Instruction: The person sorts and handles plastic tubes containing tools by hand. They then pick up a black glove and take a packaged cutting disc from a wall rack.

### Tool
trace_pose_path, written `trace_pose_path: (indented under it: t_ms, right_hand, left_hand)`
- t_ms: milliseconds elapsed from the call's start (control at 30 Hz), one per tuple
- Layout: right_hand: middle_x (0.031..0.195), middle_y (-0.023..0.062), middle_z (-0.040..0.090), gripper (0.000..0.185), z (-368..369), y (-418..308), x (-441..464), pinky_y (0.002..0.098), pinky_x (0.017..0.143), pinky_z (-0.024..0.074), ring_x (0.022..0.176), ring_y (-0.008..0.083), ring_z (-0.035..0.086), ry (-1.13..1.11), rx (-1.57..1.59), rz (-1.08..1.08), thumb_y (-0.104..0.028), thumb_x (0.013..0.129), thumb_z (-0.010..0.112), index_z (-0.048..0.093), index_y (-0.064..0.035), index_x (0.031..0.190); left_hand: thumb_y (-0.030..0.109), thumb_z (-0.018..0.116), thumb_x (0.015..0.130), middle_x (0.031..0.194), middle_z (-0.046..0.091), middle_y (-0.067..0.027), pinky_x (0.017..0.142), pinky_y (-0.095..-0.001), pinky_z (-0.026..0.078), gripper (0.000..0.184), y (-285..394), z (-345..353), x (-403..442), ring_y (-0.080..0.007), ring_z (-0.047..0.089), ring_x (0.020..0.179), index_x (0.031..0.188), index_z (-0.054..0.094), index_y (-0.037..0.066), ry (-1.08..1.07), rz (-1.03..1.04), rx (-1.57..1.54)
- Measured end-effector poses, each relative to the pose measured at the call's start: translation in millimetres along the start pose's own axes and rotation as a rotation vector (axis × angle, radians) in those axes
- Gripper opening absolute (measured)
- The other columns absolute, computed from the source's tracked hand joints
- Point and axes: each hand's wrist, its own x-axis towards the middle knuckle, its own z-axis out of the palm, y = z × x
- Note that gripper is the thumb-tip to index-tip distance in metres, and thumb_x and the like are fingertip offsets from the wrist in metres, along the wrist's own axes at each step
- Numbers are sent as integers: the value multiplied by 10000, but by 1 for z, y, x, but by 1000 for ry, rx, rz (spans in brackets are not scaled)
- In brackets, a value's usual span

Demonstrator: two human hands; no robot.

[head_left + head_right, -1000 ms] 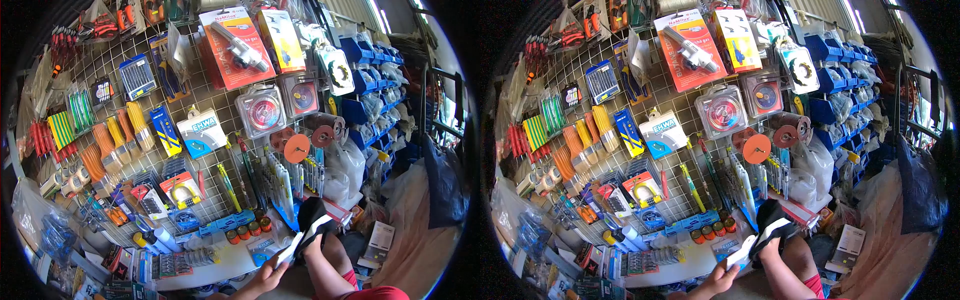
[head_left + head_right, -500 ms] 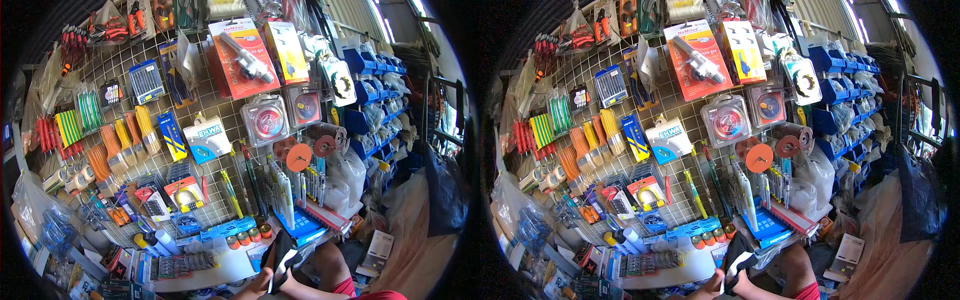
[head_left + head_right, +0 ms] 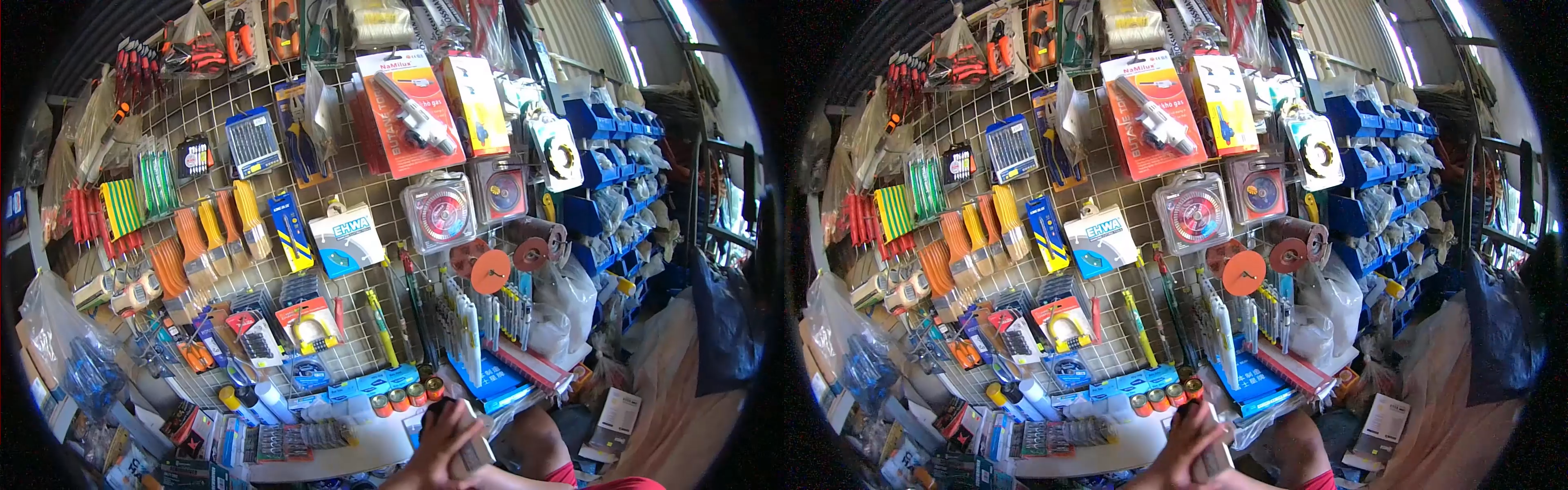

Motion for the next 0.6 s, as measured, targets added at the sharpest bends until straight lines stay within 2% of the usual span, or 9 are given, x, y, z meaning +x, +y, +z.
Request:
trace_pose_path:
  t_ms: [33, 100, 133, 200, 267, 400, 433, 533, 600]
  right_hand:
    - [1481, 196, 388, 758, 3, -7, 0, 473, 1161, 248, 1393, 354, 363, -10, -28, -16, -251, 831, 672, 328, -47, 1475]
    - [1479, 198, 390, 750, 7, -19, 2, 476, 1158, 255, 1389, 367, 366, -40, -84, -33, -234, 823, 673, 341, -48, 1470]
    - [1477, 200, 391, 746, 9, -24, 2, 478, 1157, 258, 1387, 373, 368, -56, -108, -35, -226, 819, 673, 348, -49, 1467]
    - [1475, 202, 393, 739, 10, -32, 1, 482, 1154, 264, 1383, 386, 372, -89, -145, -36, -210, 812, 673, 361, -51, 1463]
    - [1485, 201, 385, 723, 6, -41, -6, 485, 1155, 263, 1387, 388, 370, -134, -94, -79, -194, 813, 667, 373, -52, 1458]
    - [1317, 187, 441, 434, -10, -26, 11, 447, 1098, 256, 1277, 354, 385, -221, 65, 53, -168, 880, 586, 443, -10, 1258]
    - [1103, 169, 617, 212, -10, -42, 19, 460, 989, 414, 1101, 361, 566, -118, 146, 129, -145, 865, 595, 624, -21, 1035]
    - [1158, 156, 600, 489, -7, -6, -10, 448, 1042, 390, 1159, 322, 552, 33, 86, -73, -178, 789, 696, 532, -16, 1220]
    - [1167, 152, 597, 490, -17, -3, -9, 443, 1042, 393, 1161, 316, 551, 115, 53, -66, -172, 798, 689, 526, -16, 1232]
  left_hand:
    - [606, 726, 727, 1616, 121, -266, 1172, -579, 65, 1020, -17, 3, 1, -447, 46, 1506, 1516, 355, 76, 164, 162, -18]
    - [660, 612, 827, 1589, 243, -238, 1166, -536, 186, 944, -17, 9, -16, -423, 227, 1466, 1510, 365, 57, 311, -121, 126]
    - [666, 607, 827, 1592, 231, -234, 1168, -527, 179, 958, -15, 14, -19, -413, 217, 1469, 1513, 341, 52, 389, -252, -32]
    - [679, 599, 828, 1599, 208, -225, 1173, -510, 165, 988, -18, 24, -27, -394, 198, 1475, 1519, 294, 42, 456, -514, -865]
    - [692, 590, 828, 1606, 185, -216, 1178, -493, 151, 1019, -17, 31, -34, -374, 178, 1481, 1526, 247, 33, 453, -643, -1266]
    - [719, 573, 829, 1619, 138, -198, 1187, -458, 124, 1084, -8, 43, -34, -335, 139, 1493, 1539, 153, 14, 420, -646, -1358]
    - [725, 568, 830, 1622, 126, -194, 1190, -450, 117, 1101, -5, 42, -31, -325, 130, 1496, 1542, 130, 9, 418, -622, -1341]
    - [745, 556, 830, 1632, 91, -180, 1197, -424, 96, 1153, 8, 38, -22, -296, 100, 1505, 1551, 59, -5, 409, -514, -1239]
    - [758, 547, 831, 1639, 68, -171, 1201, -407, 82, 1188, 13, 36, -16, -276, 81, 1511, 1558, 12, -15, 374, -413, -1134]
